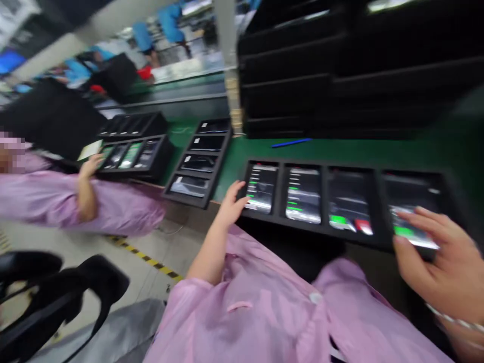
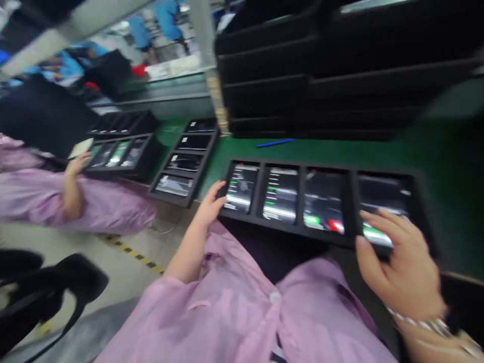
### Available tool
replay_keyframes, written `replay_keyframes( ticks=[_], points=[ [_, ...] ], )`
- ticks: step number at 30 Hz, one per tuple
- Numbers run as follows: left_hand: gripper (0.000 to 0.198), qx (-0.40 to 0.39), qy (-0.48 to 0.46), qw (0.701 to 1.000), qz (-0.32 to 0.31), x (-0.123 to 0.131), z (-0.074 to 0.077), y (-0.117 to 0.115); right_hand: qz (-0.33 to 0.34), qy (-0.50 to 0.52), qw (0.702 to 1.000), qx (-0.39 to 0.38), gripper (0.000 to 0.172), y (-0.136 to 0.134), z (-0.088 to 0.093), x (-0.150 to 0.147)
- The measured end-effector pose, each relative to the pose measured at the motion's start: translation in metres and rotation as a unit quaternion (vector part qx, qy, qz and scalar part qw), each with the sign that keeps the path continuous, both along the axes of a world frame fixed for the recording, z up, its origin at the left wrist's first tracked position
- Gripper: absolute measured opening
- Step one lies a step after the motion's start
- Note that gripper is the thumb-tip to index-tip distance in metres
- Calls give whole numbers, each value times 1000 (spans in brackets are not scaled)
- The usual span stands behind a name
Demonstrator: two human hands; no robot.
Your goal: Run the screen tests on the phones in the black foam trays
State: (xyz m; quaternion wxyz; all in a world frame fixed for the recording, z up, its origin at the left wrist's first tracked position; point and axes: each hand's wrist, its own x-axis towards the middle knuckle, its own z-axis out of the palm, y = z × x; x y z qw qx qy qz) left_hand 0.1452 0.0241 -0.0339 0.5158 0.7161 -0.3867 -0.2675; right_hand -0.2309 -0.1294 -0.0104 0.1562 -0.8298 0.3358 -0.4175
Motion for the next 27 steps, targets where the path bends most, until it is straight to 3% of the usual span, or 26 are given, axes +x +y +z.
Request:
replay_keyframes(
  ticks=[4,10,18,23,27],
  points=[
    [54,-2,-11,1000,-2,16,-6,-12,-55,-30,997,-40,39,8,6,-23],
    [54,2,-36,999,22,17,1,-15,-83,-2,997,-9,31,8,5,-40],
    [49,19,-83,995,52,13,5,-14,-37,97,994,20,28,-1,-9,-42],
    [47,24,-199,977,70,-14,33,-9,-24,27,998,42,41,-2,5,-36],
    [47,60,-350,935,-18,-51,67,-30,-1,72,997,32,43,-20,13,-13]
  ],
)
